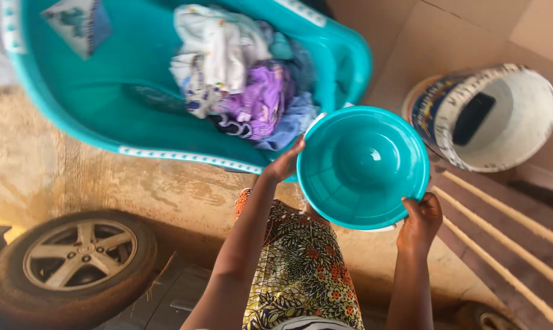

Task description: Washing clothes by hand using soap, water, basins, and buckets.

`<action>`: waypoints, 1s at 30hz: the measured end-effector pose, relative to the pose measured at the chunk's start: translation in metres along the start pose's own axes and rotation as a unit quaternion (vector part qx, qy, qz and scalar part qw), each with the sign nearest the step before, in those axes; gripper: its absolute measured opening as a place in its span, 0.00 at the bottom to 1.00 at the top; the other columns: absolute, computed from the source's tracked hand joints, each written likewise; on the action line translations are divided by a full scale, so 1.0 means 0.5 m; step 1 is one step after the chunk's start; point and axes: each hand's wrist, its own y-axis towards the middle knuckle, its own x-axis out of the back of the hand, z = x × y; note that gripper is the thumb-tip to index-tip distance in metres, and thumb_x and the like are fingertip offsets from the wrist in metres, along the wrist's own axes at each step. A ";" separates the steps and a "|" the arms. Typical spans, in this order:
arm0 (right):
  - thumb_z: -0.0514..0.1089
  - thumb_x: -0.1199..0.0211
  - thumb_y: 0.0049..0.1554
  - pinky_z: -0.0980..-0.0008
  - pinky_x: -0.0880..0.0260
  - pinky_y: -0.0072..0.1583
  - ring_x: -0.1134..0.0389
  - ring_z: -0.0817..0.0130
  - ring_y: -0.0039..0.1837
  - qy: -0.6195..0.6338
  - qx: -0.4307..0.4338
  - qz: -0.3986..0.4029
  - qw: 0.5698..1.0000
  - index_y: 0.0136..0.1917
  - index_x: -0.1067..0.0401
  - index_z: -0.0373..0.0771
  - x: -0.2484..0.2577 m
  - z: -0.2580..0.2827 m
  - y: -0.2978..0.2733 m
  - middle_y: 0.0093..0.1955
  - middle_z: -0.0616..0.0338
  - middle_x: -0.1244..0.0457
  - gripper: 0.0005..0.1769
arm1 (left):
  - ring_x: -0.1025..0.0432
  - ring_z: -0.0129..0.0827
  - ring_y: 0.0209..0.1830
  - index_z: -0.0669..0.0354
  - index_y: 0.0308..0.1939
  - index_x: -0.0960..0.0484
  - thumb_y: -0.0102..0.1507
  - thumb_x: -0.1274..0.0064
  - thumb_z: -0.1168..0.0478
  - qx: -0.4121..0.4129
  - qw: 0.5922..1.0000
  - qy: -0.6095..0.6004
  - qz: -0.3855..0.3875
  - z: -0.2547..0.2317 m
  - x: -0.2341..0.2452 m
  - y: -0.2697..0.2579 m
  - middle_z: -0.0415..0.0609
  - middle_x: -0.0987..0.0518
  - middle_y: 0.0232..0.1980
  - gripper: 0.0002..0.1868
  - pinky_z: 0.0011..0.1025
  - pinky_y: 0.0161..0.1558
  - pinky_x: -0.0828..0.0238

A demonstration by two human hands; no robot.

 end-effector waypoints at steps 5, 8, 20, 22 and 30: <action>0.28 0.40 0.43 0.73 0.35 0.53 0.35 0.74 0.47 0.059 0.000 -0.048 0.997 0.45 0.31 0.40 0.231 -0.197 0.067 0.44 0.64 0.35 0.16 | 0.42 0.47 0.74 0.45 0.80 0.57 0.51 0.34 0.56 -0.056 0.906 0.411 -0.082 0.205 0.033 0.075 0.54 0.39 0.75 0.60 0.48 0.68 0.38; 0.30 0.38 0.43 0.70 0.38 0.49 0.38 0.72 0.45 0.067 -0.034 -0.046 0.996 0.46 0.32 0.37 0.372 -0.361 0.120 0.43 0.64 0.38 0.15 | 0.29 0.61 0.65 0.50 0.77 0.49 0.48 0.34 0.59 -0.060 0.712 0.654 -0.246 0.347 0.131 0.168 0.65 0.23 0.63 0.57 0.48 0.60 0.30; 0.40 0.30 0.55 0.46 0.43 0.72 0.44 0.33 0.75 -0.511 0.280 0.114 0.804 0.81 0.51 0.30 0.308 -0.335 0.602 0.76 0.31 0.46 0.48 | 0.28 0.66 0.54 0.50 0.64 0.40 0.52 0.45 0.65 -0.183 0.616 0.647 -0.411 0.453 0.172 0.323 0.62 0.21 0.57 0.37 0.57 0.48 0.29; 0.36 0.36 0.54 0.45 0.38 0.64 0.37 0.34 0.65 -0.525 0.154 0.111 0.830 0.78 0.43 0.35 0.278 -0.325 0.653 0.66 0.32 0.38 0.41 | 0.28 0.67 0.53 0.47 0.66 0.40 0.53 0.48 0.67 -0.163 0.581 0.660 -0.447 0.446 0.211 0.318 0.62 0.22 0.59 0.37 0.58 0.48 0.29; 0.33 0.39 0.52 0.48 0.32 0.57 0.32 0.37 0.57 -0.552 0.159 0.080 0.814 0.59 0.24 0.42 0.274 -0.318 0.681 0.51 0.39 0.32 0.20 | 0.24 0.57 0.52 0.61 0.52 0.21 0.50 0.38 0.65 -0.273 0.540 0.673 -0.426 0.490 0.482 0.207 0.62 0.18 0.51 0.25 0.48 0.55 0.29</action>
